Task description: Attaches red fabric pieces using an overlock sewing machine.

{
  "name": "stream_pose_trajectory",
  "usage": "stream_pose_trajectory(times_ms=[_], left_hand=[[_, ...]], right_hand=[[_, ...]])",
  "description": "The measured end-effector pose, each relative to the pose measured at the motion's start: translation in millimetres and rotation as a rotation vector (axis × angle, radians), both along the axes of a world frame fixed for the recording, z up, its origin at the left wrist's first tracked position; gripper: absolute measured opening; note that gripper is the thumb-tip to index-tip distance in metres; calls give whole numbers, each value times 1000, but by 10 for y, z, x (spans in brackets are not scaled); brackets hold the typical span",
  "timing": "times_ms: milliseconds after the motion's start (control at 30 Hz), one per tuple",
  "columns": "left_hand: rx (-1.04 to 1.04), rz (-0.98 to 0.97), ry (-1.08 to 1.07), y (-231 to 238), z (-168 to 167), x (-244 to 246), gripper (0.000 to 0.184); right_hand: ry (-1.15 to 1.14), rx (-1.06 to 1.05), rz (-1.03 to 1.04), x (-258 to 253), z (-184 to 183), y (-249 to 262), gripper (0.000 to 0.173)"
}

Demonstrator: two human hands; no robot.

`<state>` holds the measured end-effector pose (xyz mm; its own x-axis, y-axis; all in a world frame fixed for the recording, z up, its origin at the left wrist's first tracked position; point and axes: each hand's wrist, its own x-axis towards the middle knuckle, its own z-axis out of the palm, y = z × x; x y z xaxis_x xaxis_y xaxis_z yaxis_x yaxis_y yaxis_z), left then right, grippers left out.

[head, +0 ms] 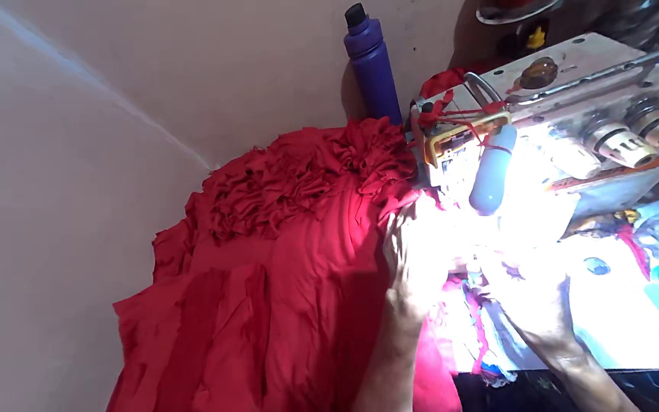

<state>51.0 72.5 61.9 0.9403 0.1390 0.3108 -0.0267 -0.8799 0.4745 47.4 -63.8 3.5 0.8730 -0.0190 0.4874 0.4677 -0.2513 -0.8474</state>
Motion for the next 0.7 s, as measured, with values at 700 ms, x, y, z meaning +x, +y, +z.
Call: stream_pose_trajectory(times_ms=[700], left_hand=[[-499,-66,-260,942,-394,-1285,25]], right_hand=[[-471,-434,506,-1365,-508,75,21]])
